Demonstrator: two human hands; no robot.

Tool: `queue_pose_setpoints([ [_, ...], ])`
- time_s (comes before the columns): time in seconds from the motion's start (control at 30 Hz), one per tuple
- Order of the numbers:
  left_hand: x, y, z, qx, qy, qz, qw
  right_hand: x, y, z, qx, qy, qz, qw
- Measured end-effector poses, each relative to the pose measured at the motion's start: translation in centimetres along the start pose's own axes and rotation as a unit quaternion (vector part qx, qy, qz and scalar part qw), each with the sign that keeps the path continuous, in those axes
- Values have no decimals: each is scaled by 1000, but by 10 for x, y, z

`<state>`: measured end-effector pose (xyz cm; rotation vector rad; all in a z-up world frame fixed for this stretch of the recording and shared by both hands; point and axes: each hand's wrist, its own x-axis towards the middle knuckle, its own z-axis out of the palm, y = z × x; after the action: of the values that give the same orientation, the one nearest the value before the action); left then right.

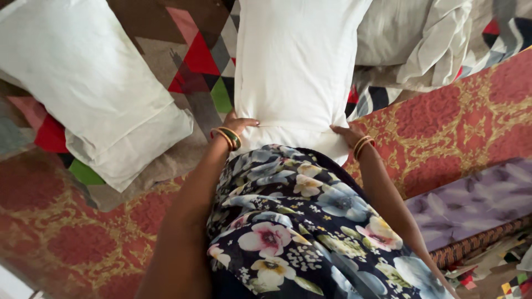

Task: The person places pillowcases onto several pillows by hand, smoothing the fabric and folding the edges down for each pillow.

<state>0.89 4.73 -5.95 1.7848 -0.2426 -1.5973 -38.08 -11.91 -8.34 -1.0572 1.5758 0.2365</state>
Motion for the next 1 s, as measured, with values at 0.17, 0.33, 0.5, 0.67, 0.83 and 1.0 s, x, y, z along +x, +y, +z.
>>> queue_pose_setpoints([
  [0.17,-43,107,-15,9,24,95,995,-47,-53,-14,247,-54,-39,967],
  [0.33,-80,185,-24,-122,-13,332,935,-109,-137,-38,336,-90,-182,920],
  [0.5,-95,144,-39,-117,-5,357,927,-141,-194,-48,210,-52,-308,926],
  [0.67,-74,61,5,92,12,188,978,-91,-191,-71,-18,125,-417,900],
  [0.83,-34,-7,84,264,-229,-5,937,-37,-152,-76,60,266,-307,912],
  [1.0,-2,-26,99,258,-250,137,923,-3,-105,-30,-124,258,-395,873],
])
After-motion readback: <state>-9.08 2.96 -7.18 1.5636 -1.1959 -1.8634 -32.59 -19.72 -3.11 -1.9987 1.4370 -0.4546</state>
